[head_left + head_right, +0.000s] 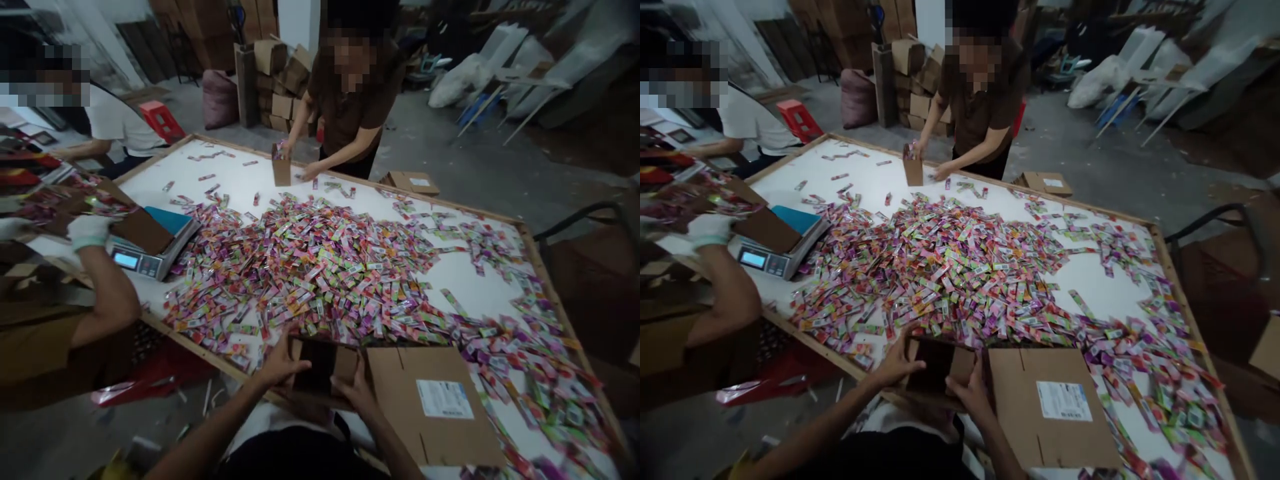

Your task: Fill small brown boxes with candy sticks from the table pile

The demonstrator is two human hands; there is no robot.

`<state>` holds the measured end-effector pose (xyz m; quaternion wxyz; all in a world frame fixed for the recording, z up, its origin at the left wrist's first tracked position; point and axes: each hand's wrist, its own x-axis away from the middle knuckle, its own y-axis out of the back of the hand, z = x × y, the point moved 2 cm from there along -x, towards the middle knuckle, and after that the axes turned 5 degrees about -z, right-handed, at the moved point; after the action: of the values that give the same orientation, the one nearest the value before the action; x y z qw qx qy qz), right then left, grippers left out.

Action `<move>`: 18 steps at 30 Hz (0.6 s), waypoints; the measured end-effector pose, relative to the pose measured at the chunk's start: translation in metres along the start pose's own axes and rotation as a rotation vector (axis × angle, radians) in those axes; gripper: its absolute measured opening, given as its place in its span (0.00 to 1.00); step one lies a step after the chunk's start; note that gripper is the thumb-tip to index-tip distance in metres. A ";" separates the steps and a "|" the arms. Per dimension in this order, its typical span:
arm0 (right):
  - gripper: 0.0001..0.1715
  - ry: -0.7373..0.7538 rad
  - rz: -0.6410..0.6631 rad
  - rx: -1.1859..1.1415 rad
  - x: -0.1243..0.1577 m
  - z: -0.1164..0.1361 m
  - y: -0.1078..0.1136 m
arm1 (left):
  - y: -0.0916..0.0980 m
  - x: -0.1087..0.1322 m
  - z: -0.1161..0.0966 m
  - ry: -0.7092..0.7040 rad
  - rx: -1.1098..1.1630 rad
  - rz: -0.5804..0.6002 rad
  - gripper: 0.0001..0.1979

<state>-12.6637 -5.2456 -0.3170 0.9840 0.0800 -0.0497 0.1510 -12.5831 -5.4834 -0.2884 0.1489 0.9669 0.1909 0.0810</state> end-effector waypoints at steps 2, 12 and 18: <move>0.59 0.041 -0.057 0.035 0.001 0.000 0.000 | -0.003 0.003 0.011 -0.104 -0.122 -0.003 0.60; 0.16 0.189 0.196 0.197 0.032 0.001 0.041 | 0.044 0.059 0.012 -0.554 -0.410 0.472 0.38; 0.28 -0.043 0.199 0.121 0.034 0.007 0.044 | 0.046 0.041 -0.019 -0.320 -0.360 0.473 0.31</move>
<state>-12.6453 -5.1955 -0.2995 0.9563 0.1373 -0.0692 0.2487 -12.5340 -5.5030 -0.2513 0.3226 0.9430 -0.0817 -0.0072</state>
